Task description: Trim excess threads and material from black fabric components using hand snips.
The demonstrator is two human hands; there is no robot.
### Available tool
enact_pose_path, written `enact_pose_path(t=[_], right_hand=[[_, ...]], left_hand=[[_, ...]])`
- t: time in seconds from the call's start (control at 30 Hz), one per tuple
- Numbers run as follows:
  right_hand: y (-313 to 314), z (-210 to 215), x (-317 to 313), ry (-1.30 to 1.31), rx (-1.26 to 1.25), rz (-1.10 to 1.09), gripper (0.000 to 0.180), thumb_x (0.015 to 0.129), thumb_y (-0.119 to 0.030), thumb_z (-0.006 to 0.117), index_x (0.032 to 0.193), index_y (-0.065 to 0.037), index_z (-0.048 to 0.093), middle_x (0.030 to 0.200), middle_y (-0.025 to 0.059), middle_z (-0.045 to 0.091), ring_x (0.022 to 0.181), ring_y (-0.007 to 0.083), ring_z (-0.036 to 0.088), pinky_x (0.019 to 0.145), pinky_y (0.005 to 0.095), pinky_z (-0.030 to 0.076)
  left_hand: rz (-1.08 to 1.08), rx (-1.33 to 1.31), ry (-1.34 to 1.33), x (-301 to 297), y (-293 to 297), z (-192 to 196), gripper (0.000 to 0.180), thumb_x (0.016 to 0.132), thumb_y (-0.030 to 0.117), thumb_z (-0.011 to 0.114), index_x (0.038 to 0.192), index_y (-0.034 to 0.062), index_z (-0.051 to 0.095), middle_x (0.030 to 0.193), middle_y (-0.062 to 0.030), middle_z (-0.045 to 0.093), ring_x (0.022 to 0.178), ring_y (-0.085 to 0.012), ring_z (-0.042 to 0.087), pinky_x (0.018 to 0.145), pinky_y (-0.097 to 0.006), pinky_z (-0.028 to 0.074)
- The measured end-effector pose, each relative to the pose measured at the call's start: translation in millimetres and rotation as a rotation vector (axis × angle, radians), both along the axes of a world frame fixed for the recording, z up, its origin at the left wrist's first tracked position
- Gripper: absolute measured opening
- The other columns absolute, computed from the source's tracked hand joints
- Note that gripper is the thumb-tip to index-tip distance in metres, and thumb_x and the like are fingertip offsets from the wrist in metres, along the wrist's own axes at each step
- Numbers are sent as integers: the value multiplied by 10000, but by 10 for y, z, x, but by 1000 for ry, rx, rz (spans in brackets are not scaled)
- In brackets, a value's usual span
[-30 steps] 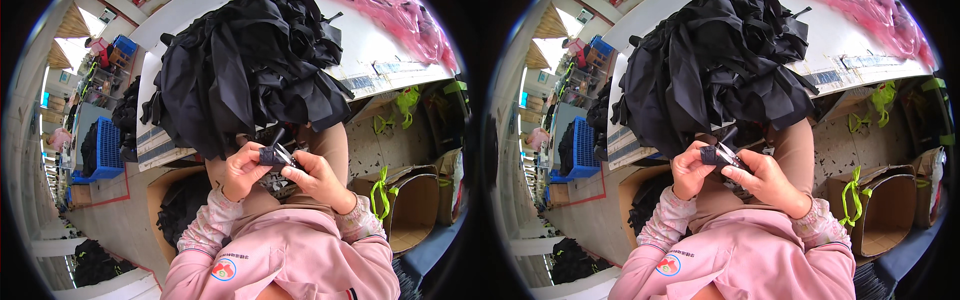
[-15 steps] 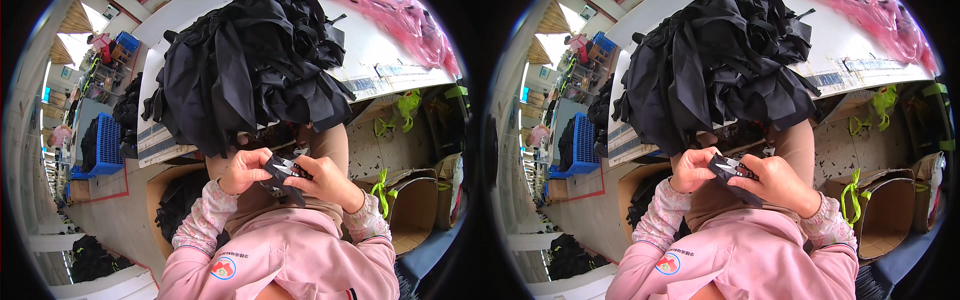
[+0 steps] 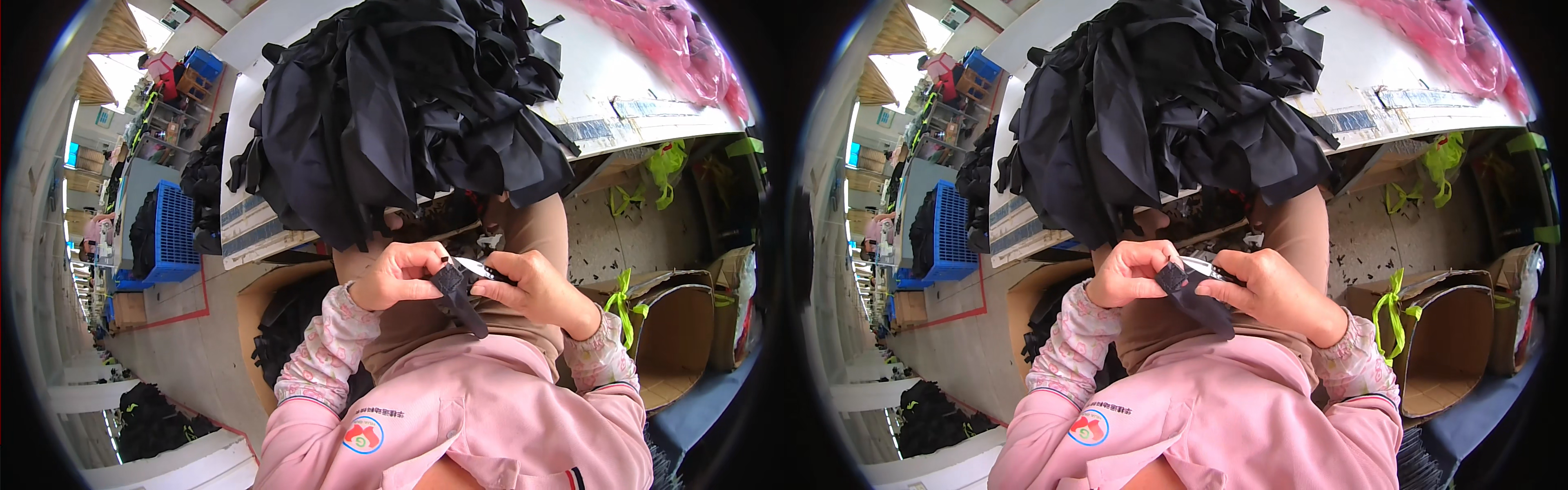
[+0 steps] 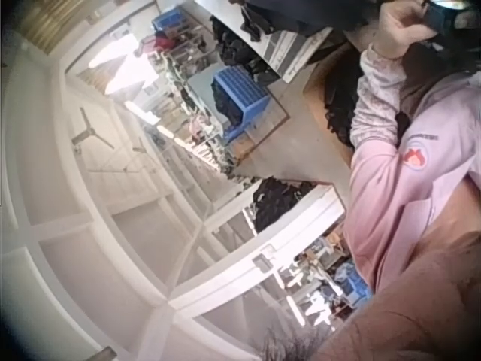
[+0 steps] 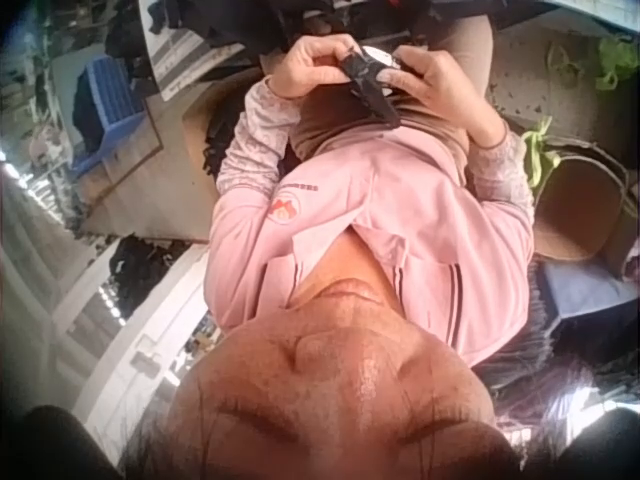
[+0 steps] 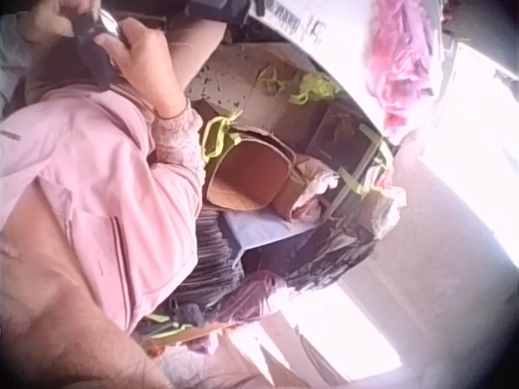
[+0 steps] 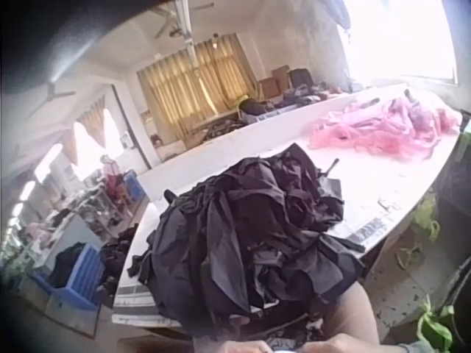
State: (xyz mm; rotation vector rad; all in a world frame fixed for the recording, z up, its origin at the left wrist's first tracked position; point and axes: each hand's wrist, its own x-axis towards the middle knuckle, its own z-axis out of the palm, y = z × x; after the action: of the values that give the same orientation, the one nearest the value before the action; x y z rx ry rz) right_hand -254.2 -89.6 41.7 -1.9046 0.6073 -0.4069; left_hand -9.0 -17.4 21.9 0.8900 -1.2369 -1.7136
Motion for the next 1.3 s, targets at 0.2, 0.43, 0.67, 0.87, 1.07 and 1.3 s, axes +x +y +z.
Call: enact_pose_path(t=[0.2, 0.43, 0.67, 0.87, 1.07, 1.3], right_hand=[[-33, 62, -45, -3, -40, 104, 345, 846, -290, 720, 789, 9, 557, 577, 182, 518, 508, 363, 510, 489, 393, 401], [-29, 41, -50, 23, -212, 175, 368, 831, -352, 718, 761, -25, 564, 525, 154, 515, 513, 359, 554, 480, 413, 418], [-17, 70, 32, 4, -217, 267, 355, 833, -355, 711, 791, -26, 584, 544, 154, 527, 520, 359, 559, 487, 417, 426], [-26, 6, 45, -11, -202, 346, 348, 839, -351, 702, 800, -22, 596, 557, 158, 531, 528, 369, 559, 498, 429, 434], [-61, -29, -31, -8, -70, 319, 346, 831, -326, 722, 810, -6, 593, 568, 177, 522, 520, 374, 534, 501, 412, 420], [110, -72, -10, 9, -271, -125, 333, 816, -308, 741, 828, -35, 550, 590, 129, 587, 510, 329, 588, 475, 393, 452]], left_hand=[[-228, 126, 105, 110, -150, 7, 74, 792, 13, 671, 848, -19, 636, 908, -24, 553, 843, -108, 519, 767, -244, 411], [-436, 176, 85, 136, -269, 35, 99, 762, 54, 675, 796, -21, 621, 831, -27, 573, 805, -108, 509, 741, -248, 400], [-588, 287, 57, 101, -308, 27, 182, 784, 121, 711, 807, -31, 614, 868, -55, 551, 825, -146, 525, 755, -286, 417], [-705, 230, 19, 89, -320, 31, 170, 803, 108, 690, 788, -29, 590, 855, -40, 523, 805, -135, 504, 749, -276, 407], [-654, 264, 8, 60, -269, 49, 121, 816, 69, 664, 797, -27, 593, 846, -31, 532, 807, -125, 499, 767, -274, 404], [127, 123, 46, -87, -61, -76, 70, 875, 21, 633, 942, 5, 649, 928, 22, 592, 868, -56, 541, 814, -201, 431]])
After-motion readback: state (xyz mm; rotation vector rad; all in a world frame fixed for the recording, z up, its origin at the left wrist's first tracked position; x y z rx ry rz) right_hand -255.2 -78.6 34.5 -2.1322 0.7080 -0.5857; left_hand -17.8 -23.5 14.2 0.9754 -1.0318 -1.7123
